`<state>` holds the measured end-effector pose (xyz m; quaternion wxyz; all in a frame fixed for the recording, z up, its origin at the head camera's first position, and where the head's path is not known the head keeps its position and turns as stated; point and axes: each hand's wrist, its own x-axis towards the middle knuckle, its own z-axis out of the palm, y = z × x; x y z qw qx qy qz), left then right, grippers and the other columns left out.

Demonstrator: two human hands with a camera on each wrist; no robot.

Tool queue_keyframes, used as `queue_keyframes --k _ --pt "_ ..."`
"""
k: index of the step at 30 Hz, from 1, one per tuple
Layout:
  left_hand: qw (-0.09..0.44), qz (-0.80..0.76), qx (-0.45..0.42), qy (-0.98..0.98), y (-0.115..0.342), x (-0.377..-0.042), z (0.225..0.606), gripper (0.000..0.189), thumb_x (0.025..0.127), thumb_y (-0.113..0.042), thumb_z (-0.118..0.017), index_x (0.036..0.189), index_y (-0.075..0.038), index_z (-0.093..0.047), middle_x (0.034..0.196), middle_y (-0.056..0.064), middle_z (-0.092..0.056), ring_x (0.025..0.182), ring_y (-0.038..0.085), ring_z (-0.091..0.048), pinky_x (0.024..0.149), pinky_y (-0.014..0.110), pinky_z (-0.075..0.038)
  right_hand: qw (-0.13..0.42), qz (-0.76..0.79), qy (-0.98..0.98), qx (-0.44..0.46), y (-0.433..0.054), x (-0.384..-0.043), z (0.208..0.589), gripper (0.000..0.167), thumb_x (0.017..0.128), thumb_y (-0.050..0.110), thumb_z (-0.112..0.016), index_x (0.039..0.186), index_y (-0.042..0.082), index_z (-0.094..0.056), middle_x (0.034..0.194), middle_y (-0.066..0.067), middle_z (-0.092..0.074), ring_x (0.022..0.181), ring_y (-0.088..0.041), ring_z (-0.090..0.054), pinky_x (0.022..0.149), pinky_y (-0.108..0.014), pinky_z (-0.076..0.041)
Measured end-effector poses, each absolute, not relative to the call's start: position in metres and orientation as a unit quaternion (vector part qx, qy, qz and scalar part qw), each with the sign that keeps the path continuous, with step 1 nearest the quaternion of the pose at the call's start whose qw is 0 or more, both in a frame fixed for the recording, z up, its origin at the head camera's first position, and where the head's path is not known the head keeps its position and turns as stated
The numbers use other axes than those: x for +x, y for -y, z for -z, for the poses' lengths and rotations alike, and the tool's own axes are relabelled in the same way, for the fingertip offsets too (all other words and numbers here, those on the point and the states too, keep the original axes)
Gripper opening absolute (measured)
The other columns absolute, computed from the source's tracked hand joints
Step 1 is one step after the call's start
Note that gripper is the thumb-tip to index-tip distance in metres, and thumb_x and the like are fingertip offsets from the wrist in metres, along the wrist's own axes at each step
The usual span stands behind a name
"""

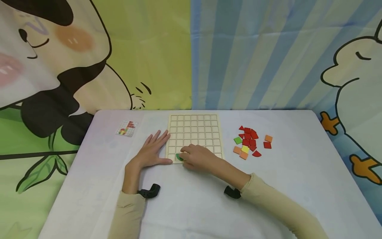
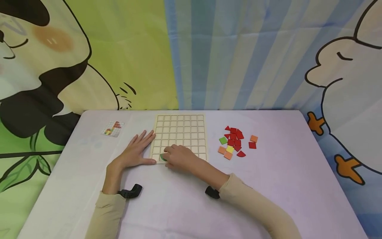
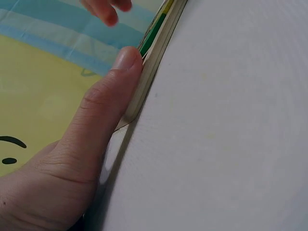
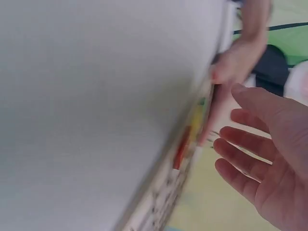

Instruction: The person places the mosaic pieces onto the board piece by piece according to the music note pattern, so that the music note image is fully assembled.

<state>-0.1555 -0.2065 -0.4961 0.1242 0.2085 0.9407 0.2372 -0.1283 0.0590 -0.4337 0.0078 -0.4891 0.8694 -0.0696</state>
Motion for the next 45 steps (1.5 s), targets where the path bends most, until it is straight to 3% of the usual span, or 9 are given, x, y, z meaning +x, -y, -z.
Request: queue_keyframes --k 5,13,19,27,36,45 --pt "0.125 -0.241 0.205 -0.94 0.204 -0.154 0.497 0.116 0.078 -0.06 -0.084 0.166 -0.014 -0.023 0.175 0.004 -0.013 0.163 0.032 -0.001 0.131 0.055 0.001 -0.012 0.147 -0.869 -0.472 -0.096 -0.098 0.417 0.042 0.093 0.025 -0.079 0.131 0.011 -0.07 0.127 -0.004 -0.072 0.115 -0.02 -0.068 0.096 -0.032 -0.059" --pt "0.127 -0.242 0.205 -0.94 0.205 -0.154 0.492 0.117 0.078 -0.059 -0.083 0.166 -0.012 -0.023 0.175 0.006 -0.013 0.163 0.034 -0.001 0.131 0.056 0.0 -0.077 0.214 -0.871 -0.436 -0.163 -0.077 0.424 0.042 0.079 0.014 -0.089 0.119 0.01 -0.076 0.109 0.0 -0.077 0.099 -0.017 -0.072 0.081 -0.031 -0.063" --pt "0.128 -0.237 0.204 -0.941 0.207 -0.155 0.491 0.117 0.078 -0.06 -0.083 0.166 -0.012 -0.022 0.175 0.006 -0.012 0.163 0.033 0.0 0.131 0.055 0.001 -0.051 0.2 -0.895 -0.396 -0.193 -0.076 0.431 0.038 0.081 0.01 -0.087 0.118 0.007 -0.076 0.105 -0.002 -0.077 0.091 -0.016 -0.073 0.074 -0.03 -0.063" --pt "0.125 -0.243 0.204 -0.94 0.206 -0.155 0.492 0.117 0.077 -0.059 -0.084 0.166 -0.012 -0.023 0.175 0.006 -0.013 0.163 0.034 -0.001 0.131 0.056 0.001 -0.016 0.179 -0.91 -0.375 -0.218 -0.071 0.435 0.035 0.085 0.01 -0.084 0.118 0.008 -0.077 0.103 -0.001 -0.078 0.087 -0.014 -0.072 0.073 -0.029 -0.063" --pt "0.119 -0.238 0.206 -0.942 0.206 -0.154 0.496 0.117 0.077 -0.061 -0.083 0.166 -0.011 -0.023 0.175 0.006 -0.014 0.163 0.034 -0.002 0.13 0.056 0.0 -0.039 0.142 -0.918 -0.368 -0.249 -0.07 0.434 0.036 0.08 0.011 -0.088 0.114 0.009 -0.078 0.099 0.0 -0.077 0.082 -0.012 -0.072 0.069 -0.028 -0.062" --pt "0.123 -0.242 0.205 -0.94 0.209 -0.153 0.498 0.117 0.078 -0.062 -0.082 0.166 -0.013 -0.022 0.176 0.005 -0.012 0.163 0.034 0.0 0.131 0.055 0.002 -0.024 0.115 -0.941 -0.318 -0.264 -0.087 0.441 0.036 0.079 0.012 -0.09 0.113 0.008 -0.077 0.102 -0.006 -0.075 0.089 -0.02 -0.071 0.073 -0.033 -0.064"
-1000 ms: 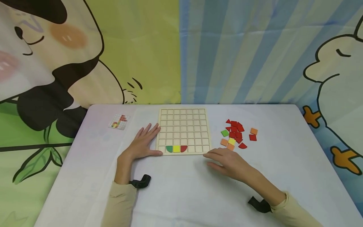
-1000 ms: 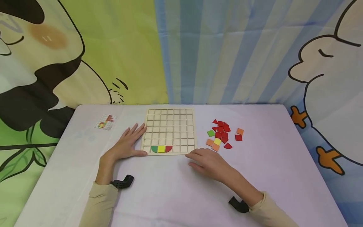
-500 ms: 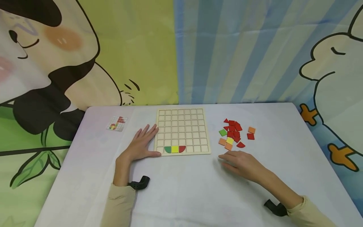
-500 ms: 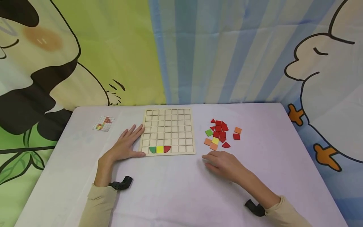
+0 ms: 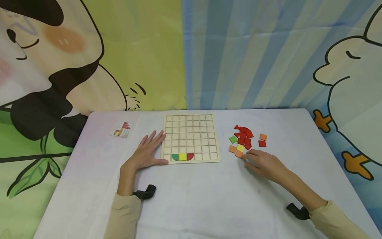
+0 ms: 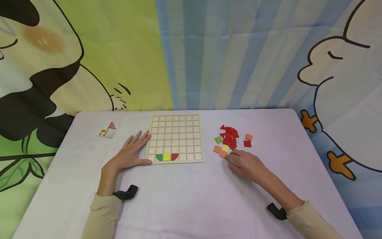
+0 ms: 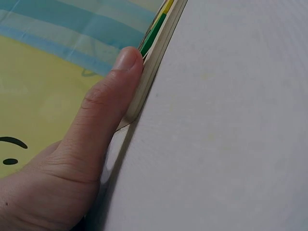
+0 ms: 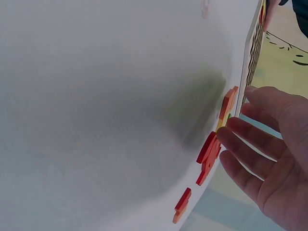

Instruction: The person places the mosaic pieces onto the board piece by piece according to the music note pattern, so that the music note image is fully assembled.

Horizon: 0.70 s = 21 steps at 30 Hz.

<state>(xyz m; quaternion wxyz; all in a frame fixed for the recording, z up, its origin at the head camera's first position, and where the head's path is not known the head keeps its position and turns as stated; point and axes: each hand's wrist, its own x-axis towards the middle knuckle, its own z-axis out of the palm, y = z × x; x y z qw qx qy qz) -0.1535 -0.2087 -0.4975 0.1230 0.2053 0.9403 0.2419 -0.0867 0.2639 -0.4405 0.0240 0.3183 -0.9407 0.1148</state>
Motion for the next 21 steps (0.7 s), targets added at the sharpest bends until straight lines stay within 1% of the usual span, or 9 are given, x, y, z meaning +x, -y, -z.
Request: queue_keyframes --k 4,10,15,21 --pt "0.117 -0.246 0.205 -0.94 0.208 -0.154 0.498 0.117 0.078 -0.061 -0.083 0.166 -0.013 -0.023 0.175 0.006 -0.013 0.163 0.034 -0.001 0.131 0.056 0.001 0.019 -0.111 0.944 0.312 -0.266 -0.091 0.441 0.035 0.08 0.013 -0.089 0.113 0.008 -0.077 0.103 -0.007 -0.074 0.091 -0.021 -0.071 0.075 -0.035 -0.065" --pt "0.127 -0.255 0.213 -0.935 0.205 -0.15 0.502 0.118 0.078 -0.061 -0.083 0.166 -0.012 -0.022 0.175 0.006 -0.014 0.162 0.035 -0.002 0.13 0.057 0.001 0.001 -0.106 0.947 0.303 -0.267 -0.089 0.441 0.034 0.081 0.013 -0.088 0.113 0.008 -0.077 0.105 -0.008 -0.075 0.094 -0.024 -0.073 0.077 -0.037 -0.065" --pt "0.122 -0.253 0.212 -0.936 0.207 -0.149 0.502 0.117 0.078 -0.06 -0.083 0.166 -0.012 -0.023 0.175 0.006 -0.014 0.162 0.035 -0.002 0.13 0.057 0.0 0.021 -0.101 0.942 0.32 -0.265 -0.092 0.44 0.036 0.08 0.014 -0.089 0.113 0.008 -0.077 0.105 -0.007 -0.075 0.094 -0.023 -0.073 0.077 -0.036 -0.065" --pt "0.119 -0.247 0.209 -0.939 0.209 -0.153 0.499 0.117 0.078 -0.061 -0.083 0.166 -0.013 -0.022 0.175 0.006 -0.014 0.162 0.035 -0.002 0.13 0.056 0.0 0.034 -0.099 0.935 0.339 -0.264 -0.098 0.431 0.038 0.077 0.014 -0.091 0.112 0.008 -0.077 0.104 -0.006 -0.075 0.092 -0.023 -0.072 0.074 -0.035 -0.065"
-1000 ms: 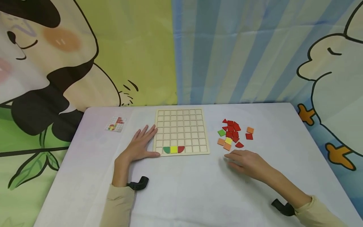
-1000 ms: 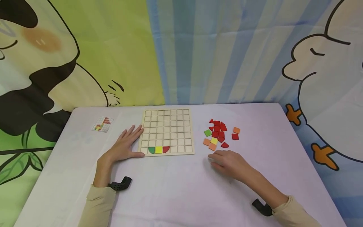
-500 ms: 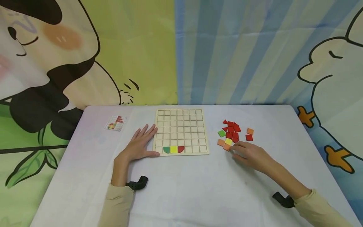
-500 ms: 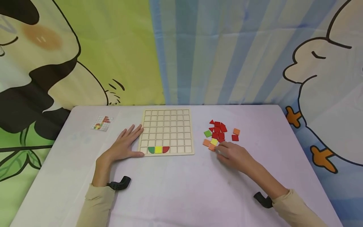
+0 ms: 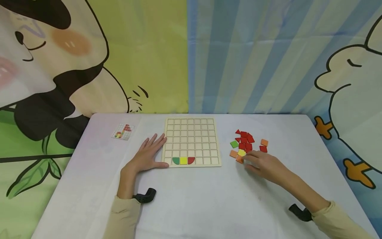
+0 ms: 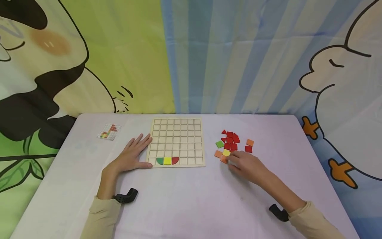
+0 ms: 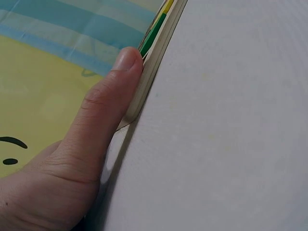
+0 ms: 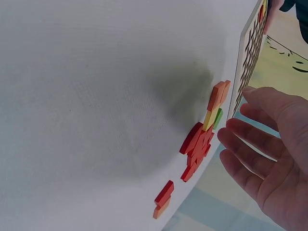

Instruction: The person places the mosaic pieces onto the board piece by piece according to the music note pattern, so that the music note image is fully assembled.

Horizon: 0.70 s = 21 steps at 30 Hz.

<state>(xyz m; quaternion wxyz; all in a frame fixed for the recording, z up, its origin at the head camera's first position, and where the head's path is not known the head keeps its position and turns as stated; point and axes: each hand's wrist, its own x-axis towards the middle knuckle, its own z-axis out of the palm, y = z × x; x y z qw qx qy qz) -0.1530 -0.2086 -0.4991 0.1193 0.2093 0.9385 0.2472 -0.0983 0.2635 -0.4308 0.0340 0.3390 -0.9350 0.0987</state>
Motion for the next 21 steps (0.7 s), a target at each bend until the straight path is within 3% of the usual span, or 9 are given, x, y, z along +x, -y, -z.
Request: queue_keyframes --k 16,21 --pt "0.125 -0.245 0.202 -0.94 0.209 -0.153 0.498 0.117 0.078 -0.06 -0.083 0.166 -0.012 -0.023 0.175 0.006 -0.013 0.163 0.035 -0.001 0.131 0.056 0.001 -0.023 -0.041 0.923 0.382 -0.271 -0.104 0.426 0.037 0.08 0.012 -0.089 0.115 0.008 -0.076 0.105 -0.007 -0.073 0.094 -0.024 -0.071 0.078 -0.034 -0.065" --pt "0.121 -0.245 0.206 -0.939 0.209 -0.154 0.5 0.116 0.078 -0.059 -0.083 0.166 -0.013 -0.023 0.175 0.005 -0.013 0.163 0.035 -0.002 0.131 0.056 0.001 0.004 0.003 0.911 0.413 -0.27 -0.108 0.435 0.047 0.078 0.011 -0.09 0.12 0.006 -0.07 0.111 -0.011 -0.071 0.098 -0.026 -0.07 0.078 -0.034 -0.064"
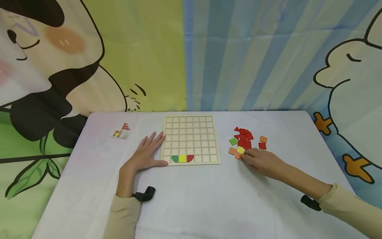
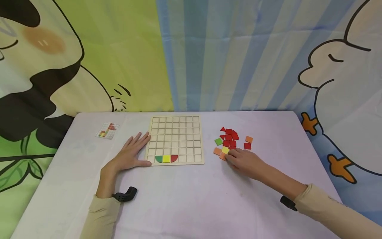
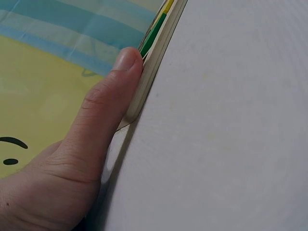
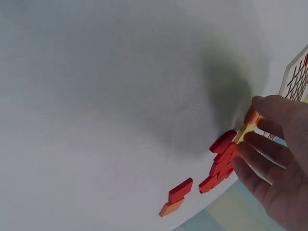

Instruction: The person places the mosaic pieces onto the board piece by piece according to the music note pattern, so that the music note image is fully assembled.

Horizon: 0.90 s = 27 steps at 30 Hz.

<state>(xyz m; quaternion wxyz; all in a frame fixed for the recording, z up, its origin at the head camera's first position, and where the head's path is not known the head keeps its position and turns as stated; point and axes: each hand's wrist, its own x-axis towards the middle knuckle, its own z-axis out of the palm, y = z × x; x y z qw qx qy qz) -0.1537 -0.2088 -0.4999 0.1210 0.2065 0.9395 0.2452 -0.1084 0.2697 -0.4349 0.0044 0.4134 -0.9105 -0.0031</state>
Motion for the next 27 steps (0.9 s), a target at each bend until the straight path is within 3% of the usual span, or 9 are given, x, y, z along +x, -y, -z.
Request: queue_keyframes --k 5,10,18,27 --pt "0.12 -0.247 0.212 -0.938 0.208 -0.155 0.499 0.115 0.079 -0.058 -0.084 0.166 -0.012 -0.023 0.175 0.006 -0.014 0.162 0.035 -0.002 0.13 0.056 0.001 0.043 0.008 0.915 0.4 -0.268 -0.115 0.444 0.051 0.077 0.01 -0.091 0.122 0.001 -0.069 0.115 -0.014 -0.071 0.103 -0.029 -0.069 0.08 -0.037 -0.065" --pt "0.124 -0.243 0.21 -0.939 0.208 -0.155 0.501 0.116 0.079 -0.06 -0.083 0.166 -0.012 -0.022 0.175 0.005 -0.013 0.163 0.035 -0.001 0.13 0.056 0.001 0.018 -0.016 0.926 0.377 -0.266 -0.119 0.447 0.043 0.077 0.007 -0.09 0.117 0.001 -0.074 0.115 -0.015 -0.069 0.107 -0.031 -0.067 0.084 -0.039 -0.064" --pt "0.124 -0.246 0.208 -0.938 0.209 -0.154 0.503 0.116 0.079 -0.059 -0.083 0.166 -0.013 -0.022 0.176 0.005 -0.012 0.163 0.034 0.0 0.13 0.056 0.001 -0.02 -0.075 0.933 0.35 -0.263 -0.119 0.445 0.024 0.078 0.005 -0.089 0.097 0.009 -0.074 0.101 -0.008 -0.07 0.094 -0.025 -0.067 0.078 -0.033 -0.065" --pt "0.124 -0.25 0.208 -0.937 0.209 -0.154 0.499 0.116 0.079 -0.058 -0.083 0.166 -0.014 -0.021 0.176 0.004 -0.012 0.163 0.034 0.0 0.131 0.055 0.002 0.01 -0.116 0.938 0.326 -0.249 -0.128 0.429 0.025 0.078 0.009 -0.09 0.1 0.009 -0.077 0.096 -0.005 -0.071 0.087 -0.02 -0.064 0.067 -0.027 -0.061"
